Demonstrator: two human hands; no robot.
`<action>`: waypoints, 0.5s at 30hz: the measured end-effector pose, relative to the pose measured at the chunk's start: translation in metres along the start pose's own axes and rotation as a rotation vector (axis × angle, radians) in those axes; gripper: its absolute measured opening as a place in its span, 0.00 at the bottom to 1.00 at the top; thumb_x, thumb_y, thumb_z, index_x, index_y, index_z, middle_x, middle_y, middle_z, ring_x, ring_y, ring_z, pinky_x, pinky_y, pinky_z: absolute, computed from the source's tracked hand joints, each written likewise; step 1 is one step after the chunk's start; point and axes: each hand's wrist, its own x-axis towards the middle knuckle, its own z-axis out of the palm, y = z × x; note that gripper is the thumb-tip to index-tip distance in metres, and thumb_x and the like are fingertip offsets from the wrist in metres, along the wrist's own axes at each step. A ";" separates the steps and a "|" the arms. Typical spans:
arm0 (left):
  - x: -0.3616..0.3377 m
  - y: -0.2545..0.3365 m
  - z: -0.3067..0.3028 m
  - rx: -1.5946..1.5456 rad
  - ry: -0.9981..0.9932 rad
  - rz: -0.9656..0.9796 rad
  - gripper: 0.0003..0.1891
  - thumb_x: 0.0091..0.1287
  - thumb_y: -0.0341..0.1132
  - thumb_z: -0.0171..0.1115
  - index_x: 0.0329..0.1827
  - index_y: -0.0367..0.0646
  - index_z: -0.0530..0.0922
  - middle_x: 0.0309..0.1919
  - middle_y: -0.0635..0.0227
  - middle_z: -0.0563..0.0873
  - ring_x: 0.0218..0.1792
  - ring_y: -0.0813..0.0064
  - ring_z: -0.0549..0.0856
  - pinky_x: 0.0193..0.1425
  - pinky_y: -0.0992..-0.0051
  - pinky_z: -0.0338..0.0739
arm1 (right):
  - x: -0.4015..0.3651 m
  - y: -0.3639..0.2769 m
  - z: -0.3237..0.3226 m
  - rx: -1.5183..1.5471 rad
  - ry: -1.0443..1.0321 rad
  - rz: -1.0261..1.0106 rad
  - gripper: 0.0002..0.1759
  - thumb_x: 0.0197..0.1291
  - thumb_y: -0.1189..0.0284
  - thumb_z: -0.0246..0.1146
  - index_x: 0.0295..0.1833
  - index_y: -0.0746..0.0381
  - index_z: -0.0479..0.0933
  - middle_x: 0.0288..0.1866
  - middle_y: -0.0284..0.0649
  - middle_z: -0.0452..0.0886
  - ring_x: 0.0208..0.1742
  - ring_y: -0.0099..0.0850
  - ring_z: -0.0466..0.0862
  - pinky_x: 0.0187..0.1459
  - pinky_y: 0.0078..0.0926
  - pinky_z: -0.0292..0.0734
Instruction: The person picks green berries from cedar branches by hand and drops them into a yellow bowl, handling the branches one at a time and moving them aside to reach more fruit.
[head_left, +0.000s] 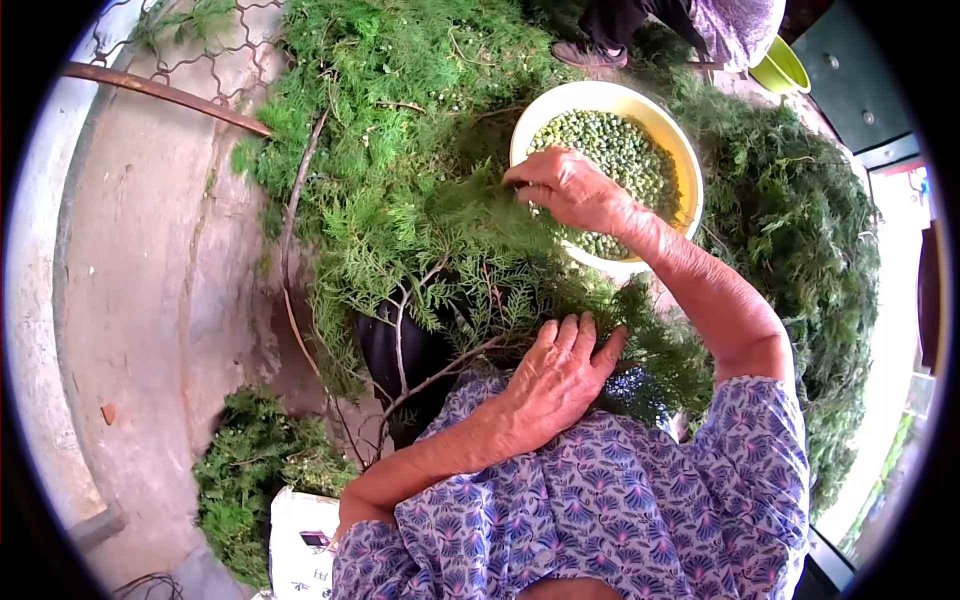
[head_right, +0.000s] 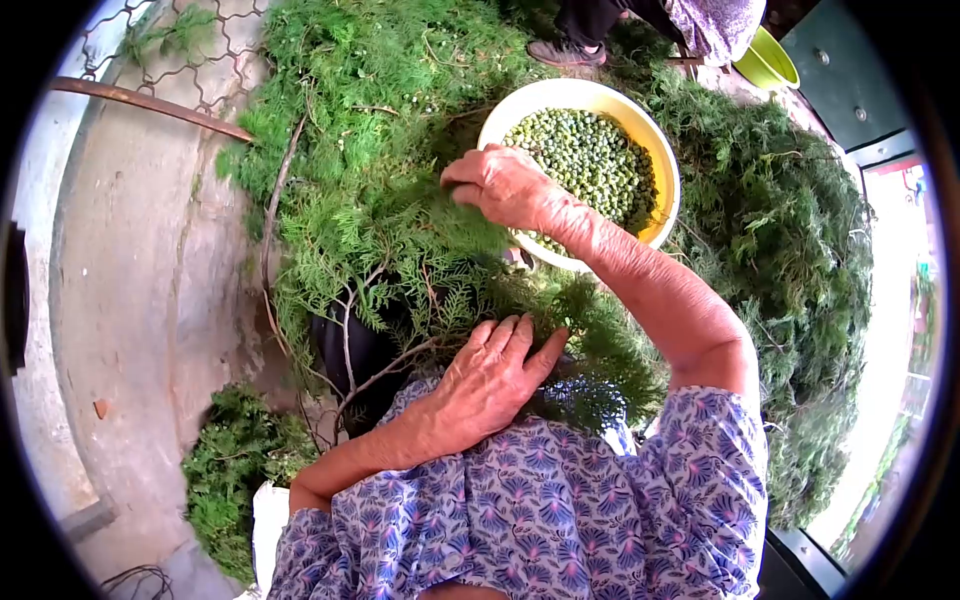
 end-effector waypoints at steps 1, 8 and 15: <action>-0.001 -0.001 -0.001 0.032 0.046 0.001 0.24 0.61 0.27 0.49 0.62 0.36 0.66 0.50 0.45 0.75 0.51 0.58 0.76 0.57 0.62 0.69 | 0.001 0.001 0.003 0.064 -0.099 0.053 0.11 0.60 0.69 0.59 0.42 0.65 0.78 0.37 0.43 0.82 0.39 0.37 0.81 0.44 0.34 0.76; -0.013 -0.039 -0.032 -0.143 0.395 -0.076 0.10 0.58 0.24 0.56 0.42 0.43 0.80 0.41 0.58 0.83 0.40 0.65 0.83 0.47 0.65 0.76 | -0.022 -0.011 0.003 0.091 -0.069 -0.052 0.21 0.58 0.57 0.59 0.42 0.67 0.77 0.33 0.45 0.78 0.37 0.42 0.79 0.40 0.36 0.74; 0.016 -0.099 -0.014 0.164 0.446 -0.432 0.17 0.52 0.32 0.66 0.45 0.40 0.79 0.36 0.67 0.82 0.40 0.68 0.77 0.45 0.70 0.69 | -0.036 -0.042 0.005 0.078 0.091 0.147 0.11 0.49 0.77 0.64 0.40 0.66 0.77 0.33 0.44 0.79 0.37 0.39 0.80 0.40 0.32 0.75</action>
